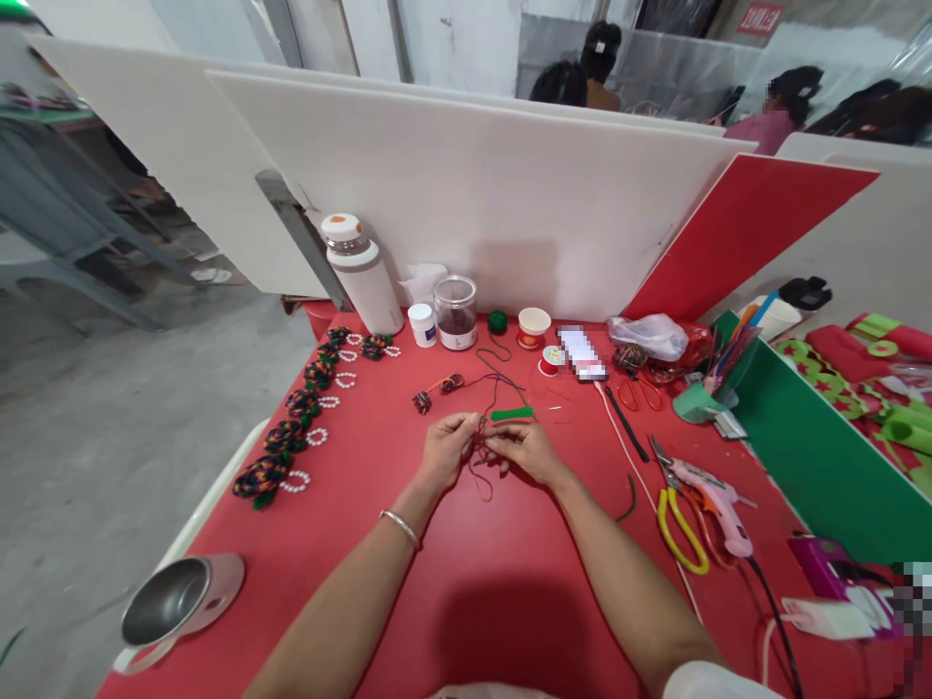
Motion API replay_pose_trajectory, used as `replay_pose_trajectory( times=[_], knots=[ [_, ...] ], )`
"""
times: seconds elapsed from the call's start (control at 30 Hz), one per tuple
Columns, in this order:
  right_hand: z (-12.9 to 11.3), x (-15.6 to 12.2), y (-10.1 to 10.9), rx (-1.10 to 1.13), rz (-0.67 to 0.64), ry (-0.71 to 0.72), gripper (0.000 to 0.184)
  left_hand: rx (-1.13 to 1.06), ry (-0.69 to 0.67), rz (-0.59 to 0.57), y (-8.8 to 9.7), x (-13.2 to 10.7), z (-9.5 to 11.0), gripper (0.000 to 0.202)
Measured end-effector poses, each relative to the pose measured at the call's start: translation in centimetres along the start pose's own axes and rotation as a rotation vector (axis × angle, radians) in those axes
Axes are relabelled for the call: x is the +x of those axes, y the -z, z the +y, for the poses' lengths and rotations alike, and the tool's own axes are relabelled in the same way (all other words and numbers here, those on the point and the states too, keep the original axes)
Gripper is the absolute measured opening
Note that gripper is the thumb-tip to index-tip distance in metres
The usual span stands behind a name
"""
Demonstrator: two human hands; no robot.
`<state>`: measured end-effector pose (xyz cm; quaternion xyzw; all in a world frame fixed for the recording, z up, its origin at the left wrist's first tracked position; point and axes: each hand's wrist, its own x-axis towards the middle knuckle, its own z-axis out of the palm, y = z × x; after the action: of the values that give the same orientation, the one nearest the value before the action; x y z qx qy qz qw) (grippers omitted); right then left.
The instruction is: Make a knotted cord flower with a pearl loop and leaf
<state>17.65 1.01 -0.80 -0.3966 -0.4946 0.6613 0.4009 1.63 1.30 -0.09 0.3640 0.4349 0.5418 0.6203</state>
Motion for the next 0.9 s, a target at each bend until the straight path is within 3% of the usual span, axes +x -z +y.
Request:
replay_pose_trajectory(
  times=[0.33, 0.53, 0.67, 0.83, 0.9],
  knots=[
    [-1.0, -0.2, -0.9, -0.305, 0.041, 0.187, 0.027, -0.052, 0.024, -0.025, 0.3, 0.1, -0.4, 0.041],
    [-2.0, -1.2, 1.7, -0.171, -0.052, 0.089, 0.032, -0.167, 0.067, -0.086, 1.3, 0.2, 0.7, 0.047],
    [-2.2, -1.3, 3.3, -0.16, -0.129, 0.117, 0.035, -0.2, 0.1, -0.136, 1.5, 0.1, 0.8, 0.051],
    [-1.9, -0.8, 2.9, -0.177, -0.09, 0.119, 0.028, -0.185, 0.096, -0.113, 1.7, 0.5, 0.7, 0.049],
    [-1.6, -0.7, 2.3, -0.13, -0.033, 0.162, 0.051, -0.164, 0.088, -0.097, 1.7, 0.7, 0.6, 0.047]
  ],
)
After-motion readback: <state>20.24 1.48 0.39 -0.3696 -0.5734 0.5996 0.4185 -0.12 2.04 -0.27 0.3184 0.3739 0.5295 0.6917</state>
